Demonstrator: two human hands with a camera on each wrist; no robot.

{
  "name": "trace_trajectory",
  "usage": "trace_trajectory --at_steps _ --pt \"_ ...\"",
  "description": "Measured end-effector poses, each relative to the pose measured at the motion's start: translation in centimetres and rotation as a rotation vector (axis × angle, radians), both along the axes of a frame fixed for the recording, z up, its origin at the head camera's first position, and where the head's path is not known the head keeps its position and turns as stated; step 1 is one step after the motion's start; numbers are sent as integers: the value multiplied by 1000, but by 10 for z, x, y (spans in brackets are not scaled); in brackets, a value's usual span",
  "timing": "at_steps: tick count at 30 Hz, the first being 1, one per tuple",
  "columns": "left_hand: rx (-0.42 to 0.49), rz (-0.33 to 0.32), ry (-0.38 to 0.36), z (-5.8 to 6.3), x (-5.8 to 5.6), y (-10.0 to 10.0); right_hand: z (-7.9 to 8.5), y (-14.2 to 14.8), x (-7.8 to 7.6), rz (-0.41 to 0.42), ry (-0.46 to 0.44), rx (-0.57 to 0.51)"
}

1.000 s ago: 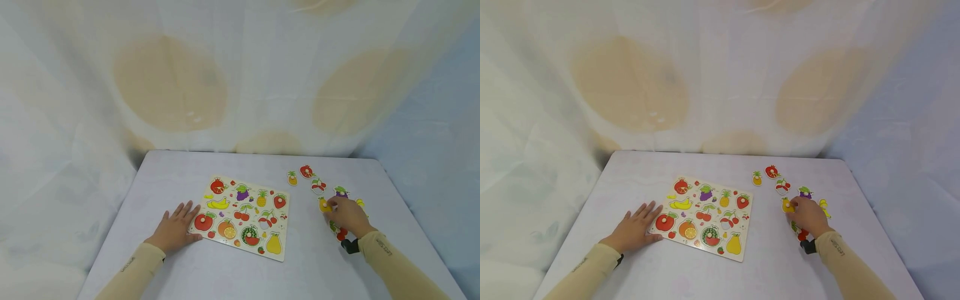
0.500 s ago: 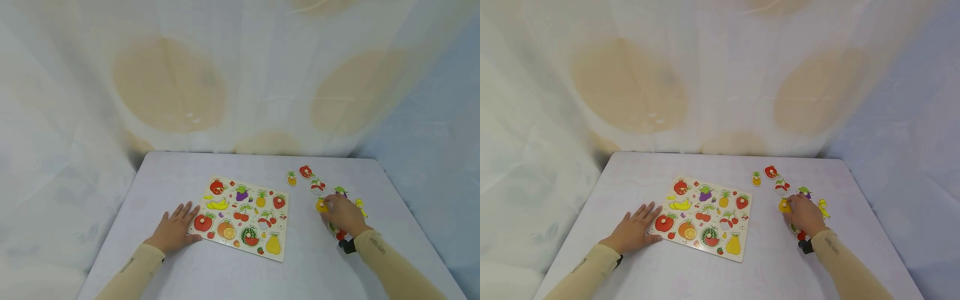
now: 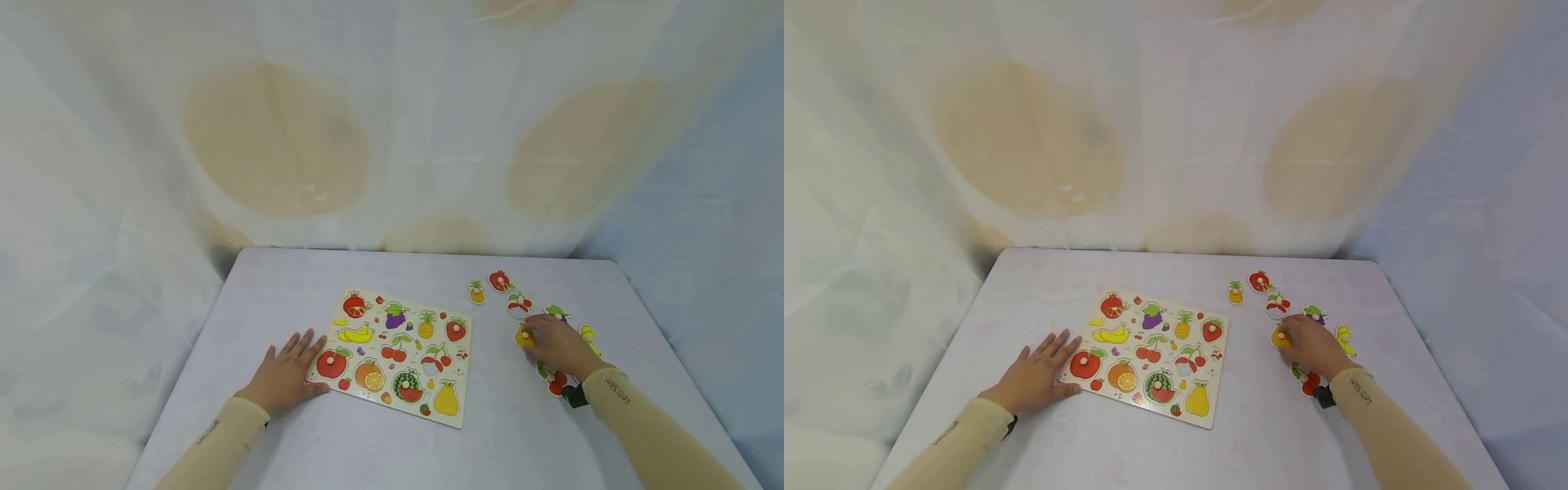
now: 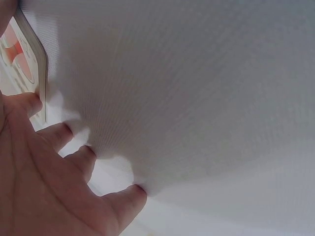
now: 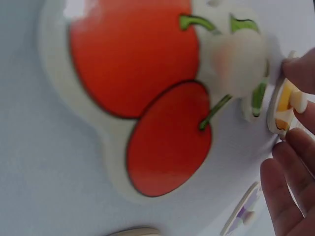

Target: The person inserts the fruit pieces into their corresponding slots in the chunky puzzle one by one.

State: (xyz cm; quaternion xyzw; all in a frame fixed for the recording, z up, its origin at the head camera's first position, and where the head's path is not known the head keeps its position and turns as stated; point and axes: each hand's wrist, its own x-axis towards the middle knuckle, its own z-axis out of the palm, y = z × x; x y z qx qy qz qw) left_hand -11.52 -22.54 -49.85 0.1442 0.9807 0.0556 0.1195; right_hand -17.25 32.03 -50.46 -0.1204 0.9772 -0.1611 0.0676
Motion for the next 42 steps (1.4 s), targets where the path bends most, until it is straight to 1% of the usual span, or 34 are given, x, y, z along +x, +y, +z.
trace_trajectory --at_steps 11,17,22,25,28,31,35,42 --pt "-1 4 -6 -1 0 0 -6 2 -2 -9 36 63" --pt "-9 4 -3 -2 0 0 -4 2 -1 -50 44 71" --pt "-6 7 -6 2 1 1 -1 1 -2 -90 37 46" --pt "-6 9 -8 3 1 2 0 2 -1 -95 36 49" --pt "-11 6 -4 2 0 1 1 2 0 -88 36 67" --pt "-11 4 1 -1 0 0 1 1 0 -89 20 78" --pt "-4 4 3 -4 0 -1 -1 3 -3 -84 -16 64" --pt "-4 2 0 -3 1 0 -5 9 -6 -68 -42 36"
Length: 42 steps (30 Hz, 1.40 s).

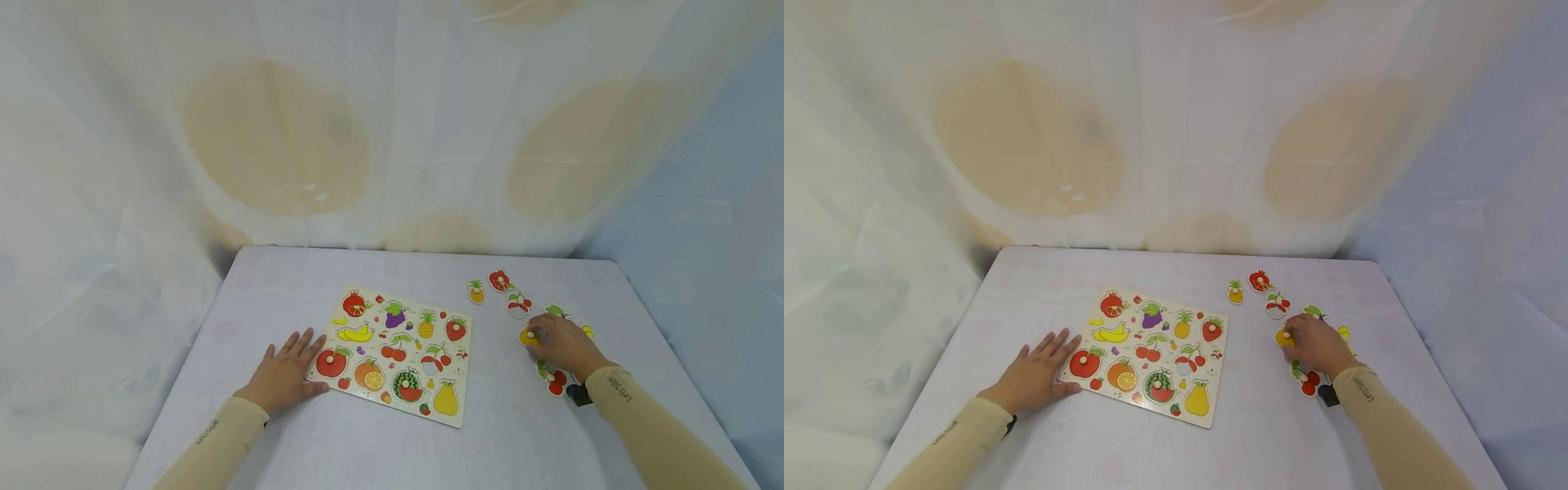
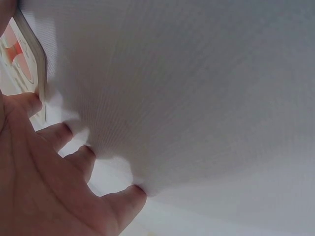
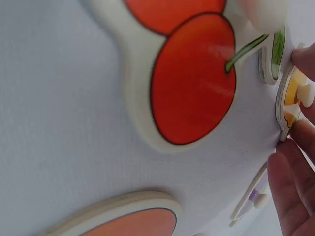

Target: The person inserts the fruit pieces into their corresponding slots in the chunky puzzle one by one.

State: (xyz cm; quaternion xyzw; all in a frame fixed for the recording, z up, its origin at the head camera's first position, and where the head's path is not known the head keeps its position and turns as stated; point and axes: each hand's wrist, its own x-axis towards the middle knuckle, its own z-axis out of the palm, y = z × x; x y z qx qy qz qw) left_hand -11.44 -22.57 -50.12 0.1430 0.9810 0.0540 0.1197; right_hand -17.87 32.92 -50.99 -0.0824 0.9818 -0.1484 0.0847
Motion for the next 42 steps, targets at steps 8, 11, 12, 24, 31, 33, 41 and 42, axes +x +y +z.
trace_trajectory --at_steps 8,11,12,24,31,33,41,42 --pt "4 0 -1 2 -1 1 3 -1 3 2 42 19" --pt "-1 2 -4 3 -1 1 6 -3 5 -11 45 16" --pt "1 1 -5 3 0 0 7 -4 6 -16 46 12" --pt "5 2 -7 4 0 1 24 -49 31 20 23 -57" --pt "4 -3 4 0 -1 -1 27 -97 55 93 54 -82" --pt "1 -2 7 -1 -1 -1 27 -110 61 112 55 -91" --pt "-6 -6 6 0 0 -1 24 -144 83 183 29 -65" --pt "-4 -6 5 1 0 -1 23 -147 85 197 28 -56"
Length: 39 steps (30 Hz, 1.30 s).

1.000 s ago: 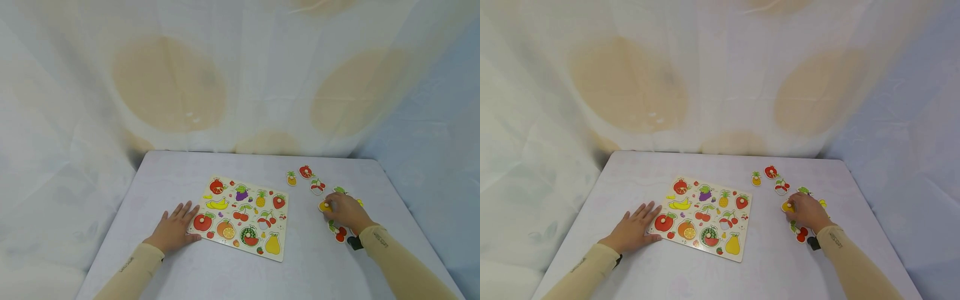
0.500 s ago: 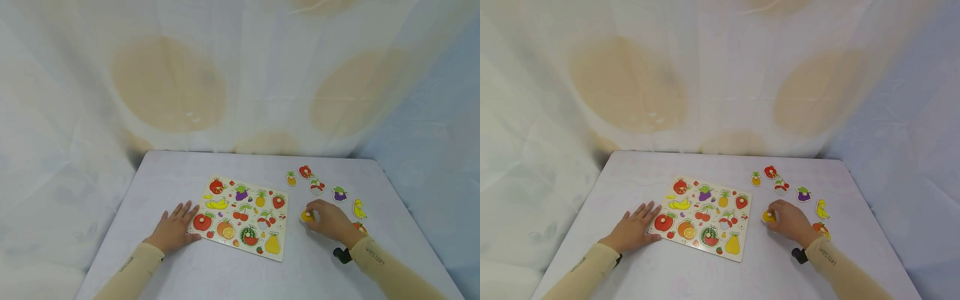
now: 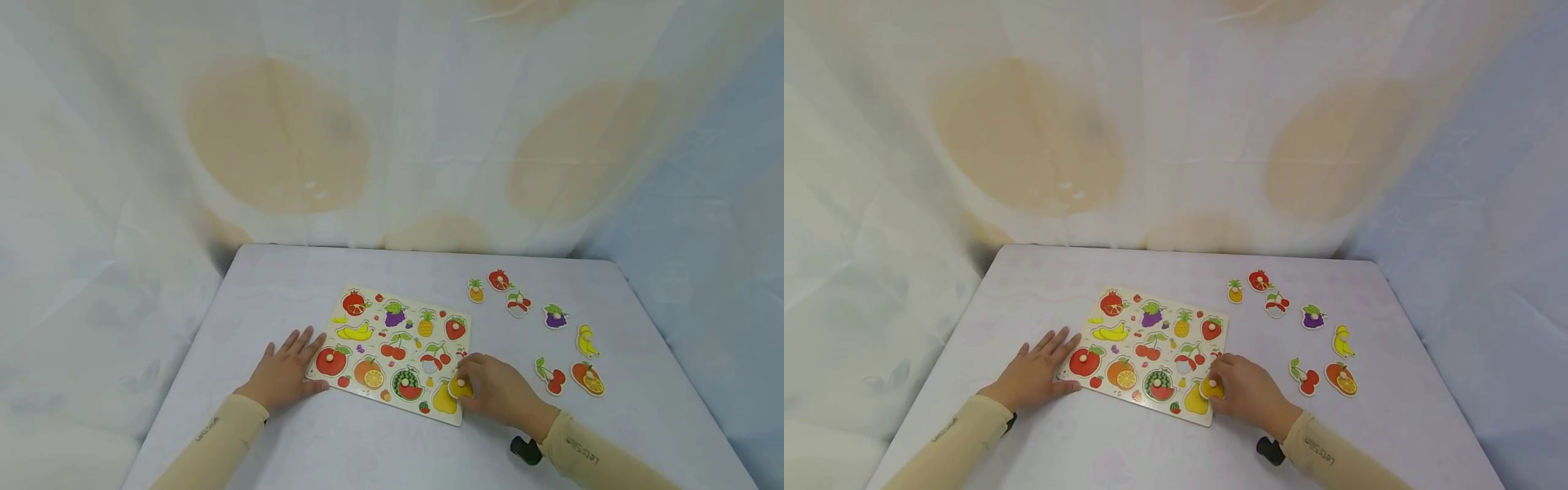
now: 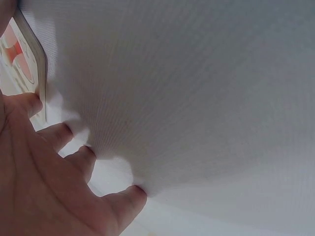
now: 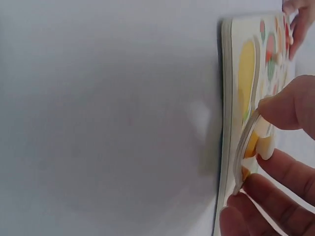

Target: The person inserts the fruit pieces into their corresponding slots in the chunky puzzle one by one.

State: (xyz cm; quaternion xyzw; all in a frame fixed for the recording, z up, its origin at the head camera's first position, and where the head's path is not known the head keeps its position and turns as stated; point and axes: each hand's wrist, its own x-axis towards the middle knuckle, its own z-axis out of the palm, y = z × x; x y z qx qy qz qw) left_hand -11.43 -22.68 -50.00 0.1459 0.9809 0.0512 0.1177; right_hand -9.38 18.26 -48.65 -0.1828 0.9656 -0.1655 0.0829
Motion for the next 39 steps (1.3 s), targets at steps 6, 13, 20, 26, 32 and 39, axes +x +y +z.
trace_trajectory --at_steps 6,13,20,26,32,39 --pt "1 2 0 2 0 2 -1 -12 4 58 20 34" --pt "-1 2 -1 0 -1 1 -4 -17 7 108 35 29" --pt "2 -2 -2 -1 -1 0 -5 -24 12 128 77 57" --pt "5 -6 -1 0 0 1 -7 -27 14 138 121 94" --pt "5 -2 -2 3 0 1 -8 -27 15 160 139 99" --pt "10 -2 -4 0 0 0 -7 -27 16 178 135 91"
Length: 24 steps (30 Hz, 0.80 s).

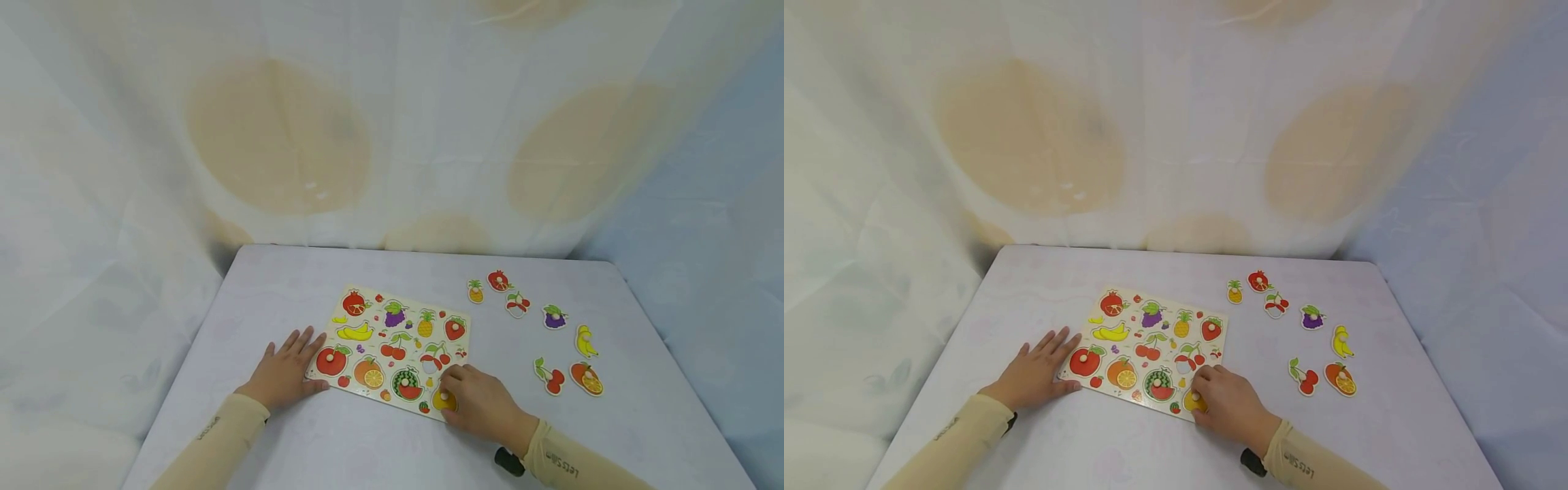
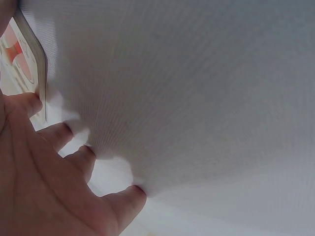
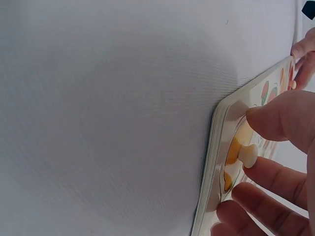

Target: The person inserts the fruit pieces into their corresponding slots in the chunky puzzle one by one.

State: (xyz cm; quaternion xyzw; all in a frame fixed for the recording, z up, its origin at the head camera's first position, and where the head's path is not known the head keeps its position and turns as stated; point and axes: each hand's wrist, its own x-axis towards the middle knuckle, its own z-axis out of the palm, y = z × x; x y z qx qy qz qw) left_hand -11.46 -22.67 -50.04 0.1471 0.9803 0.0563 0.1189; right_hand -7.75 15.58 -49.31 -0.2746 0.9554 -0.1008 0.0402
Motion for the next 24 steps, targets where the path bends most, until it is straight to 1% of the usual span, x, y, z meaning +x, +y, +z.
trace_trajectory --at_steps 7,10,12,14,18,21,24 --pt "3 0 6 -3 -1 -1 0 0 -1 2 -9 6" --pt "-1 -1 3 -2 -1 -1 2 1 -4 -4 -15 5" --pt "-1 0 0 -1 -1 -1 5 3 -7 -34 -23 3" --pt "-3 3 -6 0 -1 0 10 7 -11 -81 -28 -4" --pt "-4 7 -17 3 0 1 19 24 -26 -178 -16 -20" --pt "-7 6 -18 5 0 1 21 46 -42 -226 3 -23" --pt "-10 6 -17 5 0 2 19 75 -61 -276 11 -11"
